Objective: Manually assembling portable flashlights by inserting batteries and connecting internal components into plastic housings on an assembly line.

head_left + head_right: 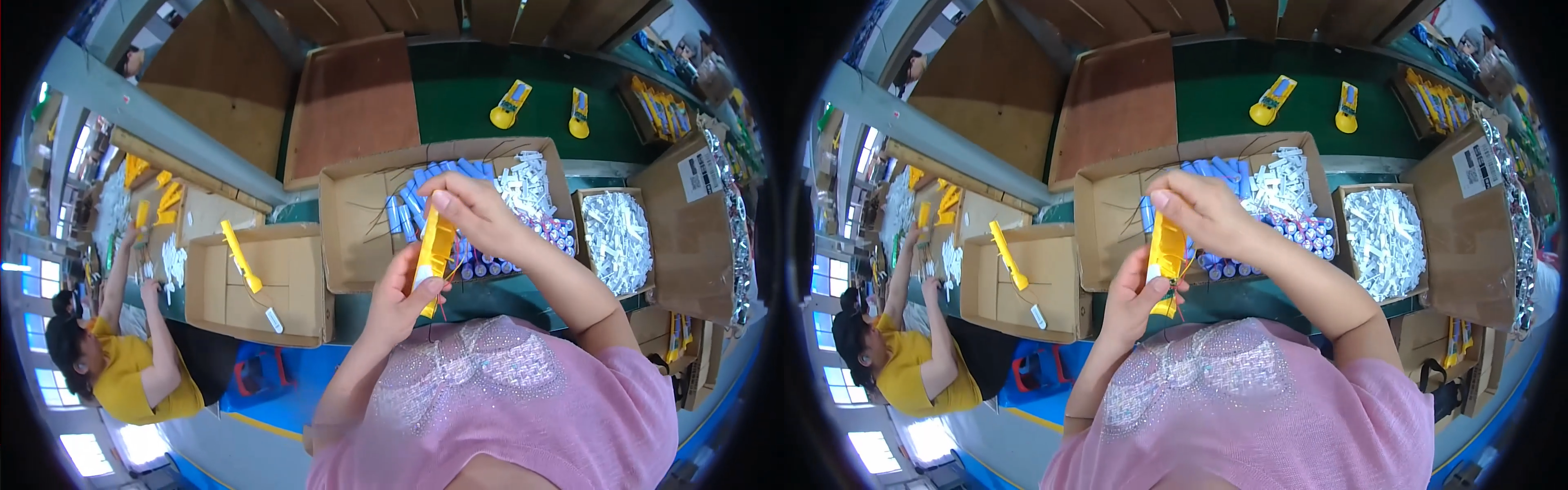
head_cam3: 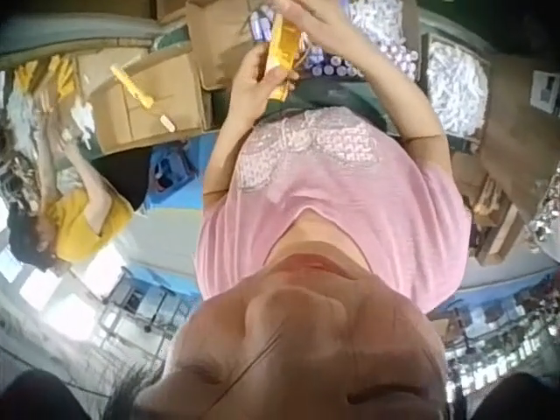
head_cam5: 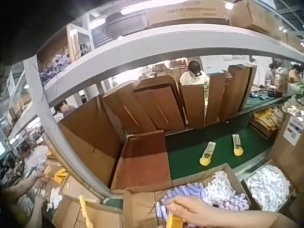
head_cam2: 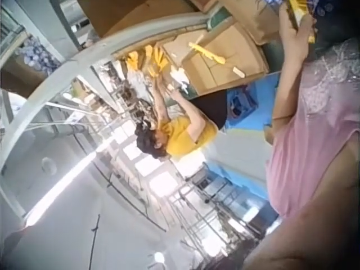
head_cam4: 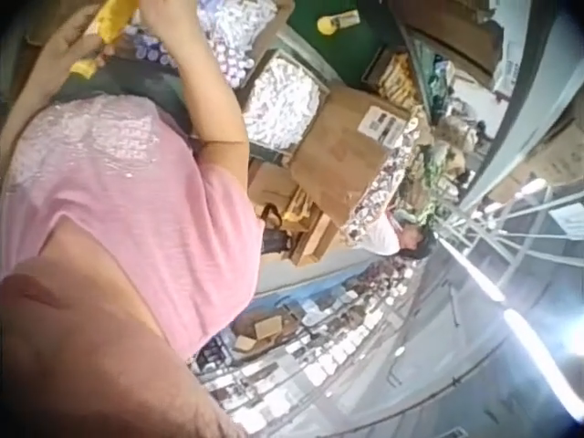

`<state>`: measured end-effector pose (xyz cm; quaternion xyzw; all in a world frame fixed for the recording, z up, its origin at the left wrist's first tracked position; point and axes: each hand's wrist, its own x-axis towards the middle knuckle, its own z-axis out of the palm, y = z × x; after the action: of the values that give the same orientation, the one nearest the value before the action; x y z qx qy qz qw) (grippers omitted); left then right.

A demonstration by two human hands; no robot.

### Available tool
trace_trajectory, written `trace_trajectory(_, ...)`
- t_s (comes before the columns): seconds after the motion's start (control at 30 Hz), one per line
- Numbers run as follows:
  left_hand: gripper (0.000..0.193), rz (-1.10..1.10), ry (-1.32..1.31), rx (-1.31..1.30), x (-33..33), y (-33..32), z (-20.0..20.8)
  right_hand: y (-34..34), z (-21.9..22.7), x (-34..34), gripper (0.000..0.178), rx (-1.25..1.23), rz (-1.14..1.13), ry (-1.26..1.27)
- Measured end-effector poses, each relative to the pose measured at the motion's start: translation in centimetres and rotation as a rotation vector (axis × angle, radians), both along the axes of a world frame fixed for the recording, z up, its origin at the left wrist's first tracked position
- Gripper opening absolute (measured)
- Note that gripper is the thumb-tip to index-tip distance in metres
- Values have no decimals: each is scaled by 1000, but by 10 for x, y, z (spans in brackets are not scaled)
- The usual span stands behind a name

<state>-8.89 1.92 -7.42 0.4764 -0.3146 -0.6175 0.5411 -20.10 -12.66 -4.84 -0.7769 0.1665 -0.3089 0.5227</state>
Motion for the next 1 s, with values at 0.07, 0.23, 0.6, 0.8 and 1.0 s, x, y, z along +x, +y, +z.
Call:
trace_trajectory(0.07, 64, 210, -180, -244, -2, -3, 2, -1, -2, 5, 35, 110, 50, 65)
trace_trajectory(0.23, 93, 59, -430, -421, 4, -5, -5, -4, -3, 18, 43, 17, 41, -39)
trace_trajectory(0.6, 75, 177, -427, -446, 8, -15, -26, 3, 7, 41, 34, 13, 36, -68)
trace_trajectory(0.8, 62, 501, -23, -219, 25, 3, -10, 19, 9, 51, 29, -268, -41, 89)
trace_trajectory(1.0, 57, 542, -197, -406, 26, 1, -19, 44, -9, 67, 10, -188, -91, 103)
